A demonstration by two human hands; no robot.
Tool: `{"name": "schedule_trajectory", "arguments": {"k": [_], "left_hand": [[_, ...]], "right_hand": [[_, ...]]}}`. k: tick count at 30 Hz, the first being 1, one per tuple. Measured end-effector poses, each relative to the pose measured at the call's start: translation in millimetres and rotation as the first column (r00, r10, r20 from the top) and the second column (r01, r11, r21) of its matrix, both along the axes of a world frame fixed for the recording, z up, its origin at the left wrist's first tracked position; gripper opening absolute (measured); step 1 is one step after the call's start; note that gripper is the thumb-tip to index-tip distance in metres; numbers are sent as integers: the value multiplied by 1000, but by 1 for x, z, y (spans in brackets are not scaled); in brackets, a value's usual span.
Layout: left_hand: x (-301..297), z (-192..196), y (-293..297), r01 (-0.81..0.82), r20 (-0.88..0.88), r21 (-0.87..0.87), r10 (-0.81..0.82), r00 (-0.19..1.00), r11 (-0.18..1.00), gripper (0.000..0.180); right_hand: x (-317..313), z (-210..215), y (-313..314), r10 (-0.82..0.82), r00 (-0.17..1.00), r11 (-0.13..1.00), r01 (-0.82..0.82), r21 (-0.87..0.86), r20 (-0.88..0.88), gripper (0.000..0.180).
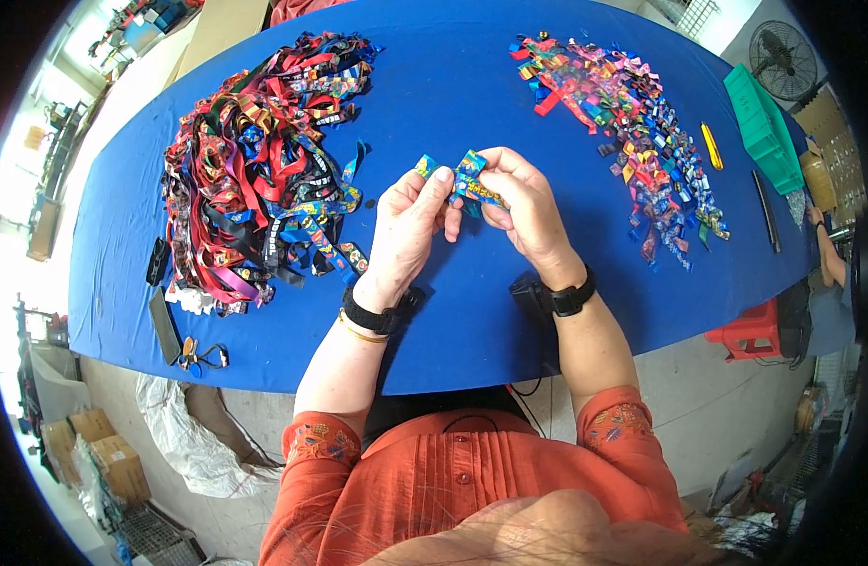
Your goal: Folding printed fabric ribbons into decorative bows at a workstation.
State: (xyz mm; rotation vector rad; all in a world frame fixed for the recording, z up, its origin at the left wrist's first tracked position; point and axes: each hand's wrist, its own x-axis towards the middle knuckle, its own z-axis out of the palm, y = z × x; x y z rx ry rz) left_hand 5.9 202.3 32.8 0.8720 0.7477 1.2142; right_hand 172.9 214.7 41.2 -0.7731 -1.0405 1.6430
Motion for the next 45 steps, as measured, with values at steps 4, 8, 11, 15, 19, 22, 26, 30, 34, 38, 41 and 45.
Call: {"name": "schedule_trajectory", "arguments": {"k": [4, 8, 11, 15, 19, 22, 26, 30, 34, 38, 41, 45], "left_hand": [[0, -4, 2, -8, -13, -8, 8, 1000, 1000, 24], [0, -3, 1, -15, -49, -2, 15, 999, 1000, 25], [3, -2, 0, -12, -77, 12, 12, 997, 1000, 24], [2, -1, -1, -16, -121, 39, 20, 992, 999, 24], [4, 0, -1, -3, -130, 60, 11, 991, 998, 22], [4, 4, -3, -8, -142, 62, 17, 990, 998, 20], [5, 2, -2, -18, -121, 82, 28, 992, 996, 18], [3, 1, -3, -20, -106, 49, 25, 994, 999, 19], [4, 4, -4, -12, -70, 43, 15, 997, 999, 17], [2, 3, -4, -7, -95, 39, 11, 995, 999, 15], [4, 1, -4, -22, -85, 52, 27, 996, 998, 15], [3, 0, -4, -19, -86, 52, 24, 996, 998, 15]], "right_hand": [[0, 0, 0, -45, 993, 997, 38, 65, 112, 13], [-4, 2, -1, -100, 979, 986, 74, 149, 179, 15], [-5, -6, 2, -127, 980, 977, 97, 189, 151, 17], [-4, -4, 1, -126, 971, 971, 79, 224, 205, 19], [0, -5, 1, -103, 973, 960, 44, 275, 204, 21], [-3, -6, 2, -73, 990, 960, 38, 277, 117, 20], [-4, -12, 5, -100, 966, 946, 19, 325, 237, 17], [-3, -8, 2, -155, 932, 930, 25, 368, 328, 18], [-9, -6, 1, -165, 952, 927, 61, 370, 258, 17], [-8, -7, 0, -251, 917, 888, 90, 452, 311, 15], [-9, -8, -2, -245, 920, 916, 116, 385, 306, 15], [-13, -1, -8, -198, 961, 959, 148, 242, 194, 18]]}}
